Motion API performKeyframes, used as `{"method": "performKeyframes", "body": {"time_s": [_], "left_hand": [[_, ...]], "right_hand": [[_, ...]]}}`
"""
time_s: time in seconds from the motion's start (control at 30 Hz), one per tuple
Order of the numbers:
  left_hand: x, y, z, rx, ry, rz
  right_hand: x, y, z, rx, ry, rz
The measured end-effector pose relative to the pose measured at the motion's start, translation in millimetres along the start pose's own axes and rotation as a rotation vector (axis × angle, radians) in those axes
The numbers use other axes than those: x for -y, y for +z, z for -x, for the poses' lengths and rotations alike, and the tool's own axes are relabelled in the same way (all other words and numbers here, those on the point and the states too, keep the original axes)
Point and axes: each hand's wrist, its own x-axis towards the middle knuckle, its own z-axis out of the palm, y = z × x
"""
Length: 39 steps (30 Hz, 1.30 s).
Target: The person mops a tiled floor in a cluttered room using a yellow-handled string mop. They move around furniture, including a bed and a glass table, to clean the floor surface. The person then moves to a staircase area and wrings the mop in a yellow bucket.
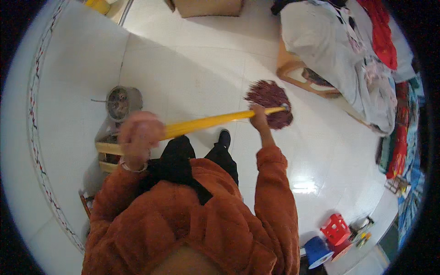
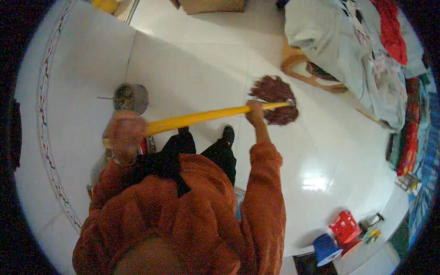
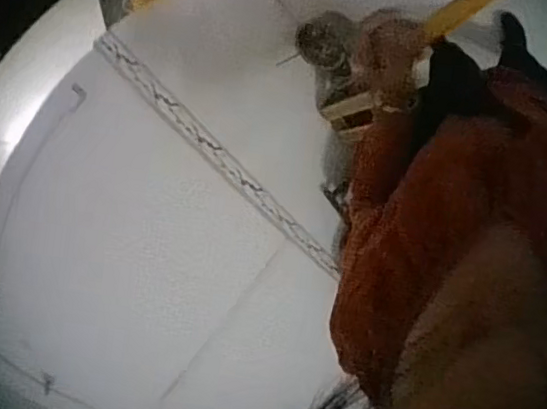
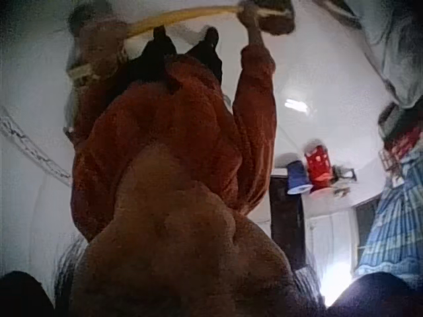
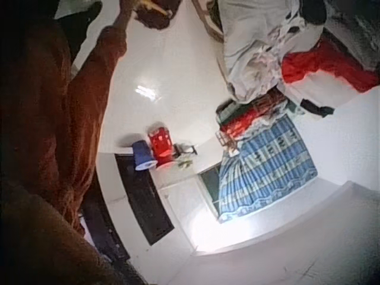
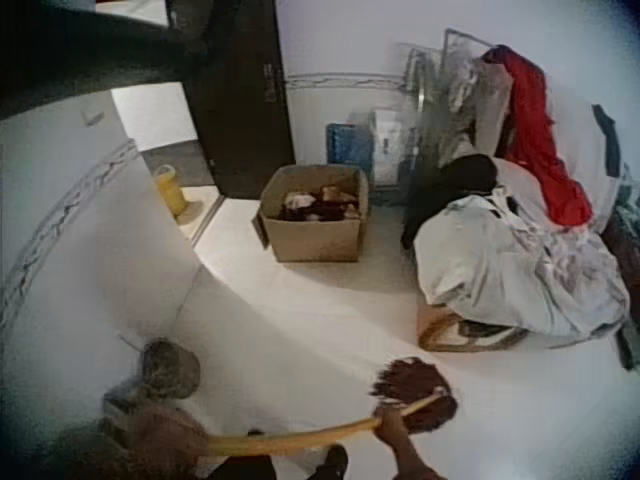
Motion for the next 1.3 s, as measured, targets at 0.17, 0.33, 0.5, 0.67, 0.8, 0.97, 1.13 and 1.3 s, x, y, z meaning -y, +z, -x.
{"method": "performKeyframes", "body": {"time_s": [0.17, 0.33, 0.5, 0.67, 0.8, 0.97, 1.13, 1.3], "left_hand": [[28.8, 2.7, -14.5, 0.369, -0.163, -0.056], [25.4, -63.3, -64.2, 0.333, -0.187, -0.089], [12.8, -167.7, -115.7, 0.216, -0.046, -0.08], [-25.7, -276.9, -128.1, -0.113, -0.069, -0.224], [-52.8, -346.5, -139.0, -0.112, 0.273, -0.282], [-87.2, -386.4, -101.0, -0.357, 0.297, -0.717], [-97.9, -349.5, -103.3, -0.249, 0.396, -0.89], [-105.4, -327.7, -83.0, -0.557, 0.323, -0.731]], "right_hand": [[-46.8, -0.1, 4.3, -0.017, 0.087, 0.074], [-19.0, 43.4, -45.9, 0.035, 0.061, 0.071], [70.4, 111.5, -127.4, 0.072, 0.099, 0.092], [172.8, 181.7, -218.2, 0.002, -0.003, 0.061], [262.9, 219.8, -301.9, 0.109, -0.08, -0.067], [344.0, 273.1, -380.0, -0.016, -0.318, -0.186], [365.0, 303.7, -431.1, -0.032, -0.523, -0.422], [378.5, 305.6, -425.7, 0.242, -0.568, -0.266]]}}
